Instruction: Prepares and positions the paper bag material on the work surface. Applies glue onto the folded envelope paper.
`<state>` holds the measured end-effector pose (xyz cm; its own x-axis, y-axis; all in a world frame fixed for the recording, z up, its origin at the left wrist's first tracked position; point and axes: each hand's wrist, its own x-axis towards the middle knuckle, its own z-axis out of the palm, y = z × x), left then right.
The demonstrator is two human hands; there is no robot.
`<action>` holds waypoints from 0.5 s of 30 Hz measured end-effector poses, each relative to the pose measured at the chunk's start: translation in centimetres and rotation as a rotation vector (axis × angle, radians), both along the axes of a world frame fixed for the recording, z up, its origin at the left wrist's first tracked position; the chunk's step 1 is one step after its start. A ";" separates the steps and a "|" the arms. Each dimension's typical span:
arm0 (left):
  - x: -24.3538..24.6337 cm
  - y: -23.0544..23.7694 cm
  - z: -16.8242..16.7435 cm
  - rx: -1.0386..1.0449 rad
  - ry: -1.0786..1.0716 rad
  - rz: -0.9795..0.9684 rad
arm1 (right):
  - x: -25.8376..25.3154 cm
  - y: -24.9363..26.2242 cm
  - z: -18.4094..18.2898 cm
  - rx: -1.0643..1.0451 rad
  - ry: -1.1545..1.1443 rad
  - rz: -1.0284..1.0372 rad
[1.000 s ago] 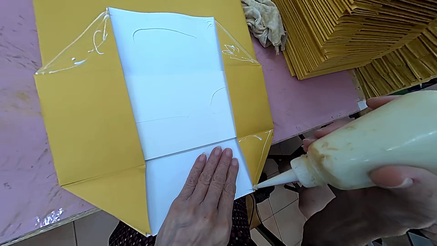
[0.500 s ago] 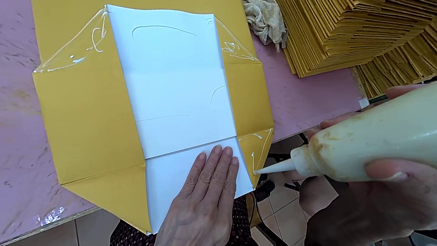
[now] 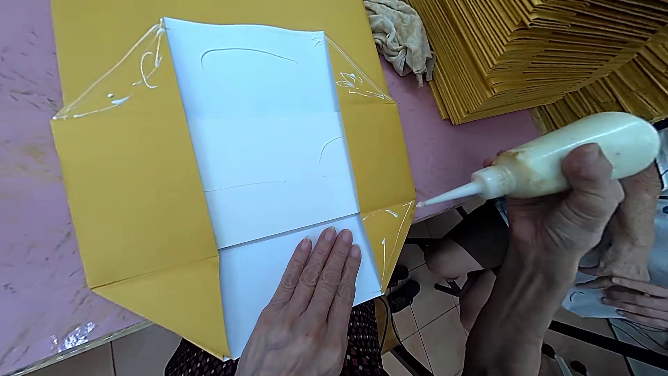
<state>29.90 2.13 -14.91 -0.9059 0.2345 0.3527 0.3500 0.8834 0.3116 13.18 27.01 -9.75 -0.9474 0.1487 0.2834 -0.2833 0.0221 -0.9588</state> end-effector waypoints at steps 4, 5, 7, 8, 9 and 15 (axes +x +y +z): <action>0.1 0.0 0.1 0.001 -0.013 0.000 | -0.3 -0.8 -0.5 -0.008 -0.037 -0.002; 0.0 0.0 0.1 0.005 -0.017 0.000 | -0.2 -1.0 -0.4 0.000 -0.032 -0.002; 0.0 0.0 0.3 0.009 -0.022 -0.002 | 0.2 -1.2 -0.2 0.013 -0.013 0.004; 0.0 0.0 0.4 0.009 -0.022 -0.001 | 0.5 -1.3 -0.1 0.021 -0.004 0.009; 0.0 -0.1 0.4 0.010 -0.021 -0.003 | 0.8 -1.4 0.1 0.028 0.004 0.009; -0.1 -0.2 0.8 0.032 -0.039 -0.013 | 2.5 -2.3 0.8 0.079 0.092 0.038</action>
<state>29.80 1.95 -14.14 -0.9160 0.2359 0.3245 0.3486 0.8681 0.3533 15.73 24.75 -8.95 -0.9215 0.0875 0.3785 -0.3718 0.0841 -0.9245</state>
